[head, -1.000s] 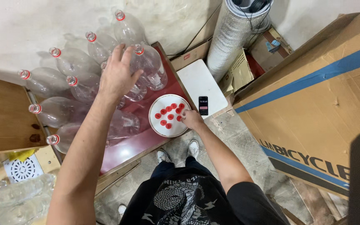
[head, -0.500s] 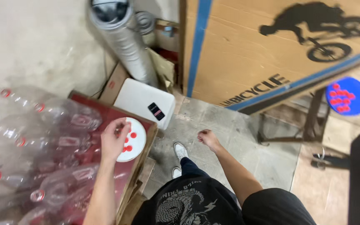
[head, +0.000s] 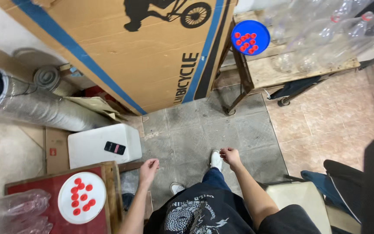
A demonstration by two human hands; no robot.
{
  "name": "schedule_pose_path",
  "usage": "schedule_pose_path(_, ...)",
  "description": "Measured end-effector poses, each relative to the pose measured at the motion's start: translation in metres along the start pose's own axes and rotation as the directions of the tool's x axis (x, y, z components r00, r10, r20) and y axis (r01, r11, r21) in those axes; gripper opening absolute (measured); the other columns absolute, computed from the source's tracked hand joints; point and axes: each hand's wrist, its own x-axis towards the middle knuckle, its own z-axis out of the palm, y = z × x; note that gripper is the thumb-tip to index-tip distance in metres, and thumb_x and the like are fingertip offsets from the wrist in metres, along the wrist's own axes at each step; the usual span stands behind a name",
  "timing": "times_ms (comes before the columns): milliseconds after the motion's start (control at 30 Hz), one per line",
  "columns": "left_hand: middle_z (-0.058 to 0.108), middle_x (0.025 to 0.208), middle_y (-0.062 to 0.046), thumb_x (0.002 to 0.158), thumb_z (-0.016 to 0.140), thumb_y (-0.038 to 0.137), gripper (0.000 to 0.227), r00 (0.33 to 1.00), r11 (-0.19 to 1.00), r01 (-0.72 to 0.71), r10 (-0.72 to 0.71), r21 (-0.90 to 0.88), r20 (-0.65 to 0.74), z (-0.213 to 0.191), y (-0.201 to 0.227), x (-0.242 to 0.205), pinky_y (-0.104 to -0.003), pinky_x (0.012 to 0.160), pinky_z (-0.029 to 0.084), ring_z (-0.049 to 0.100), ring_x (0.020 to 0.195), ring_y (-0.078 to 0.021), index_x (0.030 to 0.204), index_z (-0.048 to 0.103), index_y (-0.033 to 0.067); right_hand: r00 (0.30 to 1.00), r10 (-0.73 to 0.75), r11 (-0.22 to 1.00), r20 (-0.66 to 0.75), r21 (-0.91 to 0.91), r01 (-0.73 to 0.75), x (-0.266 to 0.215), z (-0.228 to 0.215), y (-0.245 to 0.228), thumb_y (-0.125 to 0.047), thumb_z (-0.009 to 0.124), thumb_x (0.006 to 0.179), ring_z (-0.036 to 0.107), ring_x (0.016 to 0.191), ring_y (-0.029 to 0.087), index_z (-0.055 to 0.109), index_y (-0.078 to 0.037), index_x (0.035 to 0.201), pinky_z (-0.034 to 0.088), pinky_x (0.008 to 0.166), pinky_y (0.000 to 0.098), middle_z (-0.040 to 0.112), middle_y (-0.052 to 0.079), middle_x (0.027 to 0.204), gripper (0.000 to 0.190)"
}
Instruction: The person unscrews red caps from several large clear plastic bottles and places the caps on a white plate. Then the person moves to another set of bottles and screws the red caps onto them one by one.
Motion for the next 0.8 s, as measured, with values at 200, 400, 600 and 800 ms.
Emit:
schedule_pose_path(200,0.095,0.114,-0.020,0.112,0.088,0.030,0.030,0.993,0.989,-0.085,0.074,0.119,0.091,0.133,0.072,0.046,-0.043,0.086,0.076,0.094,0.099,-0.0294,0.132,0.091,0.0079,0.997,-0.069,0.994,-0.021,0.088,0.070,0.035,-0.067,-0.080,-0.023,0.080,0.107,0.088,0.085,0.014,0.086,-0.009,0.127,0.068,0.075,0.0271,0.092,0.006,0.102,0.025)
schedule_pose_path(400,0.094,0.121,-0.019,0.114,0.086,0.035,0.032,0.949,0.911,-0.261,0.182,0.318,0.257,0.293,0.148,0.117,-0.047,0.094,0.075,0.092,0.110,-0.0337,0.135,0.091,0.0122,0.962,-0.272,0.954,-0.016,0.129,0.272,0.058,-0.179,-0.171,-0.023,0.079,0.110,0.084,0.085,0.012,0.087,-0.007,0.125,0.066,0.077,0.0265,0.089,0.006,0.102,0.023)
schedule_pose_path(600,0.093,0.132,-0.013,0.120,0.080,0.039,0.036,0.915,0.845,-0.315,0.150,0.432,0.375,0.425,0.237,0.182,-0.045,0.099,0.074,0.091,0.122,-0.0293,0.147,0.085,0.0149,0.933,-0.353,0.926,-0.076,0.114,0.360,0.038,-0.275,-0.244,-0.021,0.079,0.114,0.083,0.088,0.014,0.087,-0.006,0.126,0.065,0.080,0.0275,0.089,0.008,0.103,0.021)
schedule_pose_path(800,0.094,0.112,-0.012,0.108,0.086,0.029,0.021,0.828,0.683,-0.554,0.396,0.476,0.396,0.529,0.315,0.276,-0.053,0.101,0.072,0.089,0.116,-0.0386,0.123,0.092,0.0152,0.885,-0.454,0.884,-0.104,0.070,0.462,0.036,-0.328,-0.294,-0.016,0.079,0.116,0.082,0.090,0.018,0.088,-0.001,0.126,0.064,0.082,0.0302,0.089,0.012,0.101,0.019)
